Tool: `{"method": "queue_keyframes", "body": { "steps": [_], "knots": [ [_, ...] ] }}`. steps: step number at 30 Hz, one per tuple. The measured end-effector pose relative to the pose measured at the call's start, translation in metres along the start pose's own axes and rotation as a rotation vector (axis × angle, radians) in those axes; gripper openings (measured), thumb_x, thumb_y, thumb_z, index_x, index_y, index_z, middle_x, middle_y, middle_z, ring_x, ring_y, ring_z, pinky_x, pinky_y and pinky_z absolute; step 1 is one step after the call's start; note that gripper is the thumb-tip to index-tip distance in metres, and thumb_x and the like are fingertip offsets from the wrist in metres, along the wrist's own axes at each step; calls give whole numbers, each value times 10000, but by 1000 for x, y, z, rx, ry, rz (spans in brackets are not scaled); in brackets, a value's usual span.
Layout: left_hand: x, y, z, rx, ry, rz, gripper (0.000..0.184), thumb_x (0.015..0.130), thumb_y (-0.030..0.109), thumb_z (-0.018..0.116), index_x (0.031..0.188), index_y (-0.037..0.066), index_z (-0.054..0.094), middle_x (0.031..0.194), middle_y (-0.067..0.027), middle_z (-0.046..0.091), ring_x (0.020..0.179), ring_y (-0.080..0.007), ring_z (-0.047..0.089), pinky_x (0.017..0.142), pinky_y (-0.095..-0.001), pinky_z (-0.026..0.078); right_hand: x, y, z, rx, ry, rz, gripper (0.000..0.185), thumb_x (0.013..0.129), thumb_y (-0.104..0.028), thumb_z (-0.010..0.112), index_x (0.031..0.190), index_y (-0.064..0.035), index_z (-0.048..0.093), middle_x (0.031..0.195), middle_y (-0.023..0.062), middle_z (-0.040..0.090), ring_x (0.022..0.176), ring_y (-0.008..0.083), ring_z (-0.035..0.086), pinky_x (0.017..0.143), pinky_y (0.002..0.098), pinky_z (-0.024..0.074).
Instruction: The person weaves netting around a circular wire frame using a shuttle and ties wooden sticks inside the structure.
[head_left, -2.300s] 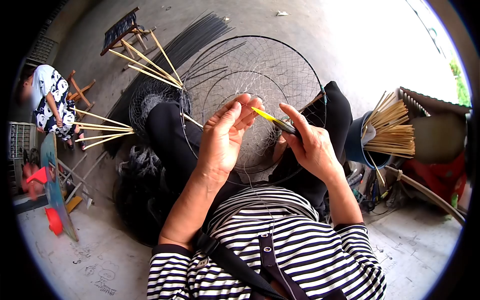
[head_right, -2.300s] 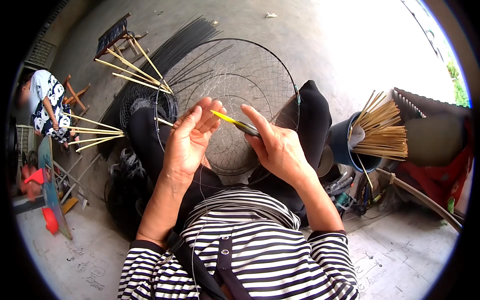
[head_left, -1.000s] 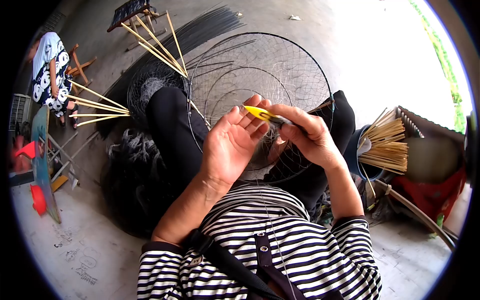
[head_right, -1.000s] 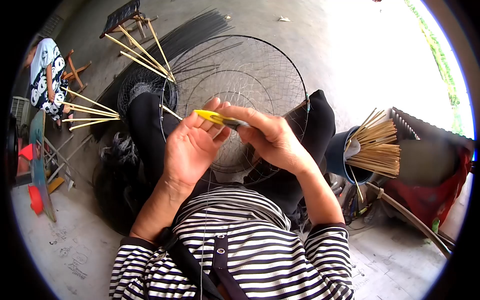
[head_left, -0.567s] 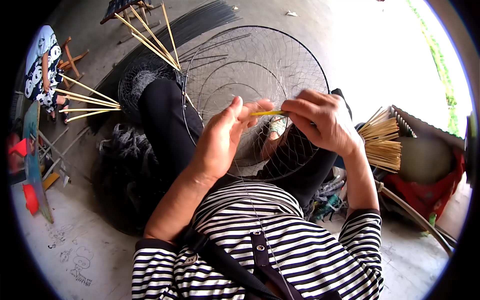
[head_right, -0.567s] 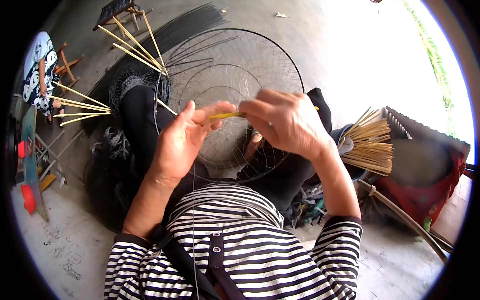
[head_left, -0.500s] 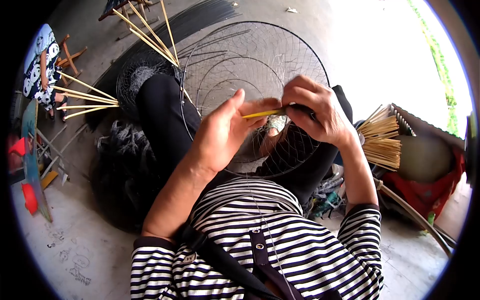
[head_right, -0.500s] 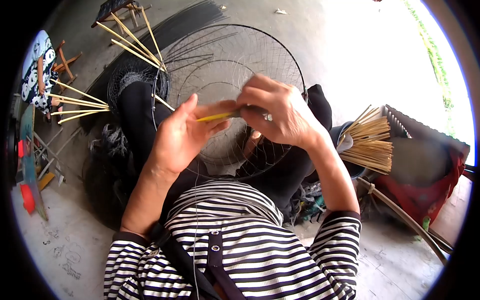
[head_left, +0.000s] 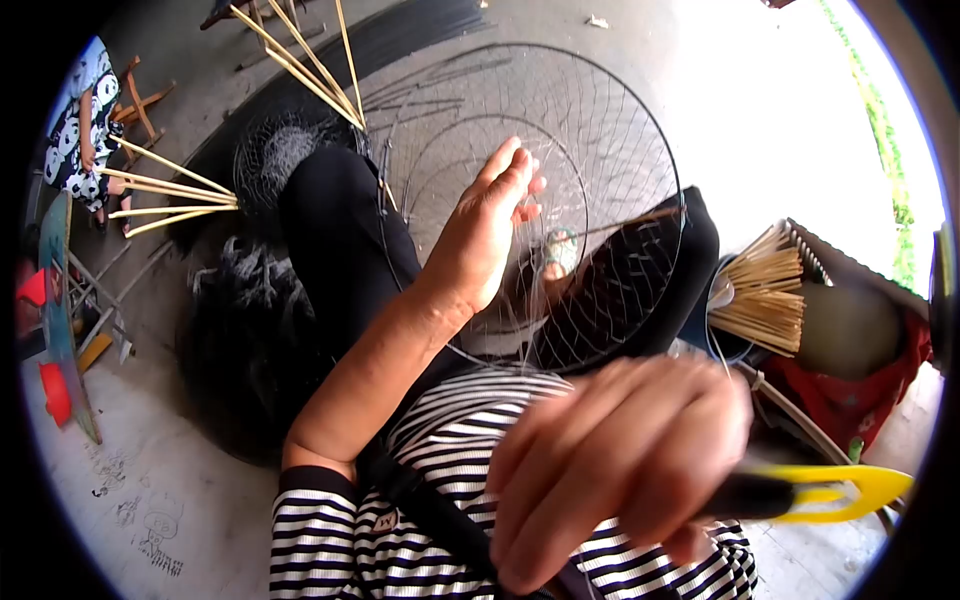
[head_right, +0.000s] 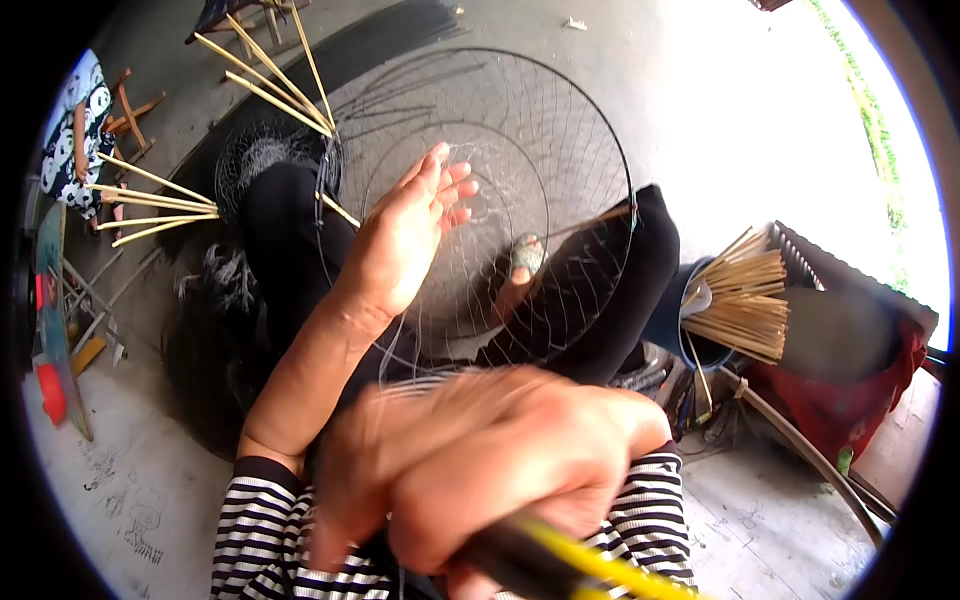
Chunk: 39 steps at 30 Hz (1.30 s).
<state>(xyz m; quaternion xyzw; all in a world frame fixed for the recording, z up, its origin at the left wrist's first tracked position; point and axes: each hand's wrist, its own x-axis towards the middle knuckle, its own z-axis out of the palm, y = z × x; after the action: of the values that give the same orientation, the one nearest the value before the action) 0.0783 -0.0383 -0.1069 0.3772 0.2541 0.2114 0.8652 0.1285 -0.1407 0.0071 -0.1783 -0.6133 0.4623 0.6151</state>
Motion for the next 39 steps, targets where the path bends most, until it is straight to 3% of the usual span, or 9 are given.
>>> {"method": "queue_keyframes", "body": {
  "steps": [2,8,14,21,23,28,32,35,39],
  "knots": [
    [8,6,-7,18,-17,21,648,930,420,463,1367,-29,299,1371,-191,360,1263,-247,353,1005,-350,307,7,4,-13,523,-300,161,357,932,-262,516,1006,84,562,901,204,623,761,262,624,629,325,507],
    [22,40,-35,297,-76,53,824,885,604,397,1350,-73,318,1406,-183,344,1256,-247,332,972,-346,332,4,9,-15,554,-484,182,173,893,-140,543,938,20,589,862,142,629,704,280,620,661,337,495],
    [23,51,-64,187,-23,-90,910,844,692,361,1364,-54,315,1438,-247,259,1338,-304,239,1044,-421,255,11,56,-80,-1065,98,695,185,852,-163,604,980,-36,563,693,77,601,609,208,612,559,296,478],
    [12,-7,-52,1295,155,354,696,926,472,427,1296,-112,353,1360,-351,288,1284,-437,301,1065,-440,268,-63,153,-142,-1784,-846,978,174,813,-162,607,898,-10,607,755,137,650,693,297,650,603,343,507],
    [1,-20,-36,1533,92,310,681,924,446,439,1302,-112,339,1340,-371,300,1267,-457,319,1040,-436,321,-127,200,-150,-615,396,974,249,812,-223,615,904,8,630,794,147,667,678,280,647,593,318,512],
    [-15,-28,-44,1509,37,207,704,907,492,437,1200,-144,362,1056,-363,520,915,-428,597,741,-426,513,-56,199,-167,-842,-496,1415,236,811,-242,556,770,-15,606,584,82,576,493,219,532,461,372,442],
    [-37,-60,-40,1658,-569,10,383,868,372,527,869,-3,607,810,-175,638,722,-301,644,630,-412,502,-90,275,-187,-542,-226,1873,276,825,-226,511,600,-66,522,531,30,482,458,160,470,418,313,371],
    [-51,-67,-25,1772,-726,142,283,843,309,555,816,40,638,777,-127,635,709,-247,642,760,-381,467,-160,358,-208,-84,66,1543,259,883,-211,441,697,-67,551,552,45,524,475,201,521,425,334,390],
    [-74,-5,-26,1485,-649,599,231,815,235,609,916,29,639,836,-101,626,837,-228,599,873,-380,415,-123,298,-135,-1531,-181,762,118,807,-180,528,774,-87,593,633,75,619,564,227,623,448,382,451]
  ]
}}
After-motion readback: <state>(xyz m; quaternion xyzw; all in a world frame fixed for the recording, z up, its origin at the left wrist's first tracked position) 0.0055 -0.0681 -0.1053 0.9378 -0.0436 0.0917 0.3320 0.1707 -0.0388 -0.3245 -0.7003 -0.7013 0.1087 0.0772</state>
